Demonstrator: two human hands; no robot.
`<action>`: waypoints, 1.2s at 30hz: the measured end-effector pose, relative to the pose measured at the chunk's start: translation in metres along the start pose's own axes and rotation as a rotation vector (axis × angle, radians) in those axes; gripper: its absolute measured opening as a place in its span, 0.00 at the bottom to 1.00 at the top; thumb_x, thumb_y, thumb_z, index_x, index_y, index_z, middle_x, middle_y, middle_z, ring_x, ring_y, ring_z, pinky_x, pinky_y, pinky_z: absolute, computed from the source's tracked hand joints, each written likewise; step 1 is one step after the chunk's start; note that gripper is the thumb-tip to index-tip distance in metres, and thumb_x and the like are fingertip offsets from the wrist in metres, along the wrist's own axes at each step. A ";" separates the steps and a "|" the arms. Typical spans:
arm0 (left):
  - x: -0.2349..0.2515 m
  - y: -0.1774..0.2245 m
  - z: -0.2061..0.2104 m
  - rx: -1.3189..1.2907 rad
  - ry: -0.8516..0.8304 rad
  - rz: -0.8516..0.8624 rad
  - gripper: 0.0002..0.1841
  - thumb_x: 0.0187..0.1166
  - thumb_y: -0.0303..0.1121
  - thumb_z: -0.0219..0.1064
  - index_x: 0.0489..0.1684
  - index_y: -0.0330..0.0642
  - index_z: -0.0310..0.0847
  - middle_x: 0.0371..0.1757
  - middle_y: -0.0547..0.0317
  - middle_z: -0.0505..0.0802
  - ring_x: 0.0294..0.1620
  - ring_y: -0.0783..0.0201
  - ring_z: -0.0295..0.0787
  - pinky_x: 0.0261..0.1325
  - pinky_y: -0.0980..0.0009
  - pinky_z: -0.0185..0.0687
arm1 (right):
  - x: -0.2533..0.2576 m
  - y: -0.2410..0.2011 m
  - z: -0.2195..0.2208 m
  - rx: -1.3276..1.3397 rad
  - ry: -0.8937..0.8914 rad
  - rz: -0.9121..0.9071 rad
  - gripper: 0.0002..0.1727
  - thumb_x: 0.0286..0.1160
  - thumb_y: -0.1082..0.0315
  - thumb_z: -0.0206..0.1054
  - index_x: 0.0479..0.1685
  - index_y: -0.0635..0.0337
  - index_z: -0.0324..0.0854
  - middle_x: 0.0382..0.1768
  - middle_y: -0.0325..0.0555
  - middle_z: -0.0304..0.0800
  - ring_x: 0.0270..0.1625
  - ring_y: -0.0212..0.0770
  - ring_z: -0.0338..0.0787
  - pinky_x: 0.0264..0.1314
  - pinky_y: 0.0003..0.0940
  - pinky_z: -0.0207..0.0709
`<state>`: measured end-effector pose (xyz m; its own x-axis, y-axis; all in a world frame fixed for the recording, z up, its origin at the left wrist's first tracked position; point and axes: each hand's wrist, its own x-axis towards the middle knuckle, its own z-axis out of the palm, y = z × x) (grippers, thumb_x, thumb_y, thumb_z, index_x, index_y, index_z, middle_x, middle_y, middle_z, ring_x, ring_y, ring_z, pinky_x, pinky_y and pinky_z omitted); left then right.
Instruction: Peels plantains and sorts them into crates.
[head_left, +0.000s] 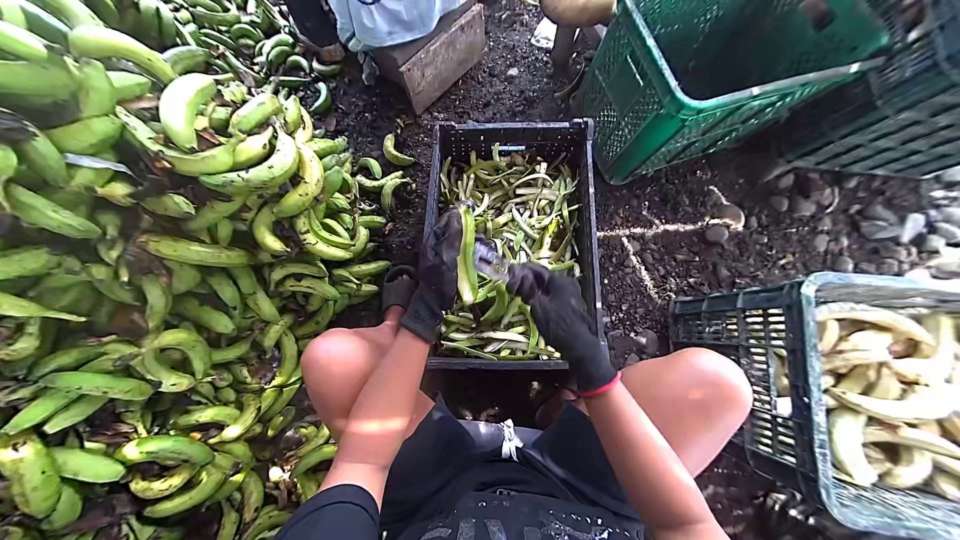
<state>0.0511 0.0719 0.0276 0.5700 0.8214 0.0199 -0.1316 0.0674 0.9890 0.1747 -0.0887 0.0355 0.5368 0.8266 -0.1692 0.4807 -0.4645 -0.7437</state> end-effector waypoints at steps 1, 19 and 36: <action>0.002 0.003 0.005 0.012 0.047 0.047 0.22 0.94 0.42 0.43 0.73 0.39 0.72 0.46 0.59 0.92 0.42 0.67 0.92 0.49 0.66 0.91 | -0.008 -0.001 0.004 -0.035 -0.042 0.011 0.31 0.85 0.34 0.49 0.66 0.42 0.87 0.50 0.53 0.93 0.56 0.60 0.89 0.57 0.70 0.76; -0.020 -0.003 0.002 0.176 0.008 -0.051 0.25 0.94 0.54 0.39 0.78 0.56 0.70 0.53 0.59 0.92 0.43 0.66 0.90 0.45 0.64 0.89 | 0.016 0.000 -0.003 0.130 0.207 0.091 0.37 0.83 0.25 0.41 0.73 0.34 0.81 0.57 0.52 0.91 0.61 0.60 0.87 0.59 0.73 0.74; -0.022 -0.004 0.001 0.323 -0.285 -0.268 0.20 0.93 0.45 0.49 0.73 0.48 0.75 0.54 0.55 0.89 0.48 0.67 0.85 0.53 0.64 0.84 | 0.025 0.004 0.009 0.066 0.117 0.168 0.32 0.87 0.33 0.47 0.74 0.38 0.83 0.63 0.57 0.89 0.67 0.64 0.84 0.64 0.75 0.72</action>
<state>0.0396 0.0535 0.0235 0.7542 0.6086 -0.2466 0.2819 0.0392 0.9587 0.1840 -0.0671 0.0223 0.6841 0.6950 -0.2213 0.3330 -0.5675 -0.7530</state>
